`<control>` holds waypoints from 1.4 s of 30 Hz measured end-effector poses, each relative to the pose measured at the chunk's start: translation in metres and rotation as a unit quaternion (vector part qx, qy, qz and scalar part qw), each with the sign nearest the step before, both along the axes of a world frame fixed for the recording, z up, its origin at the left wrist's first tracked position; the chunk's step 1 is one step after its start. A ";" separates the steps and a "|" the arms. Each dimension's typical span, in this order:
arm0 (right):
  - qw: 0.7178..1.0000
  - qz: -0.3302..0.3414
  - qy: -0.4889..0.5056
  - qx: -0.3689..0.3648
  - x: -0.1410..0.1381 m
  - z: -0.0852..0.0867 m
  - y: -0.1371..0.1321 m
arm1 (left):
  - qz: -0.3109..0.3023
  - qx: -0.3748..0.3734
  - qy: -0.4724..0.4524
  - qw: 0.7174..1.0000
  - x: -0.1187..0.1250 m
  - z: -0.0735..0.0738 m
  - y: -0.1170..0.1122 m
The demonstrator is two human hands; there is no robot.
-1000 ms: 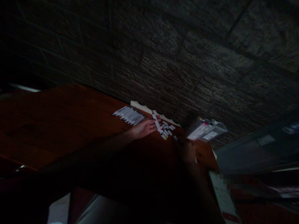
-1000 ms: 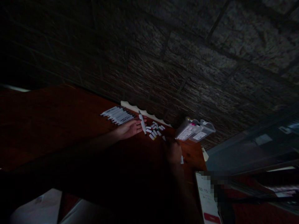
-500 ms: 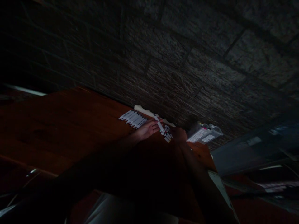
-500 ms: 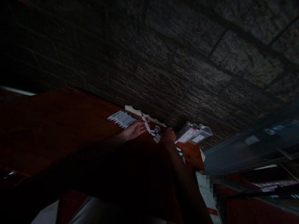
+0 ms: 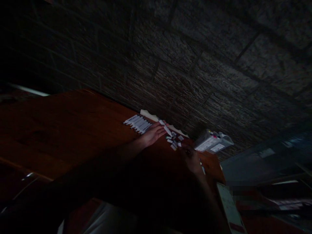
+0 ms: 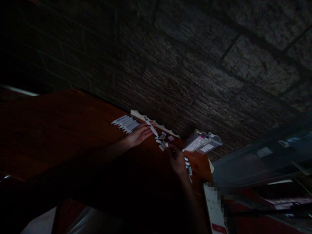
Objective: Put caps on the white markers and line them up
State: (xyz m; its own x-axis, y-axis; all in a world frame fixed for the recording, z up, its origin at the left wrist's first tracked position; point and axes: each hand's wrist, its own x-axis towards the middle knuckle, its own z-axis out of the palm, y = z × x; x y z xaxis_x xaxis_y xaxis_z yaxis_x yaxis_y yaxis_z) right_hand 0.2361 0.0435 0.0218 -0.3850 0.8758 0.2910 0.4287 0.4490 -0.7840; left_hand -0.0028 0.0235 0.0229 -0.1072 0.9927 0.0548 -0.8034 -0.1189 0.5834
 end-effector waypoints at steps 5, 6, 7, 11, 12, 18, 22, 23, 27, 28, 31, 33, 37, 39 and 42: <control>0.999 0.045 -0.017 0.002 -0.007 -0.009 -0.009 | 0.005 0.005 0.033 0.999 0.003 0.003 -0.004; 0.999 0.042 -0.017 0.006 -0.008 -0.007 -0.010 | 0.002 0.007 0.039 0.999 0.004 0.003 -0.005; 0.999 0.037 -0.015 0.011 -0.009 -0.005 -0.011 | -0.003 0.011 0.046 0.999 0.005 0.003 -0.006; 0.999 0.028 -0.005 0.021 -0.010 0.002 -0.015 | -0.028 0.022 0.088 0.996 0.012 0.002 -0.010; 0.999 0.030 -0.004 0.020 -0.010 0.002 -0.016 | -0.034 0.024 0.098 0.994 0.014 0.001 -0.010; 1.000 0.029 0.012 -0.003 -0.008 0.001 -0.015 | -0.034 0.044 0.132 0.990 0.014 0.001 -0.010; 0.999 0.035 0.029 -0.026 -0.004 0.002 -0.014 | 0.001 0.042 0.123 0.991 0.008 0.002 -0.009; 0.998 0.041 0.023 -0.030 -0.004 0.002 -0.014 | 0.001 0.040 0.123 0.992 0.008 0.001 -0.009; 0.998 0.053 -0.004 -0.024 -0.006 0.002 -0.016 | -0.031 0.040 0.140 0.989 0.014 -0.003 -0.009; 0.999 0.050 -0.003 -0.019 -0.007 0.001 -0.017 | -0.040 0.043 0.147 0.987 0.015 -0.005 -0.009; 0.999 0.043 0.010 -0.021 -0.009 0.000 -0.018 | -0.057 0.057 0.179 0.981 0.016 -0.005 -0.009; 0.998 0.046 0.019 -0.026 -0.013 -0.002 -0.020 | -0.062 0.070 0.218 0.971 0.015 -0.003 -0.010; 0.996 0.052 0.064 -0.025 -0.027 -0.005 -0.026 | -0.080 0.109 0.323 0.937 0.016 -0.001 -0.014; 0.996 0.046 0.065 -0.027 -0.030 -0.008 -0.025 | -0.070 0.137 0.385 0.910 0.013 -0.001 -0.015; 1.000 0.012 0.016 0.006 -0.022 -0.011 -0.016 | -0.019 0.178 0.496 0.849 0.001 -0.002 -0.016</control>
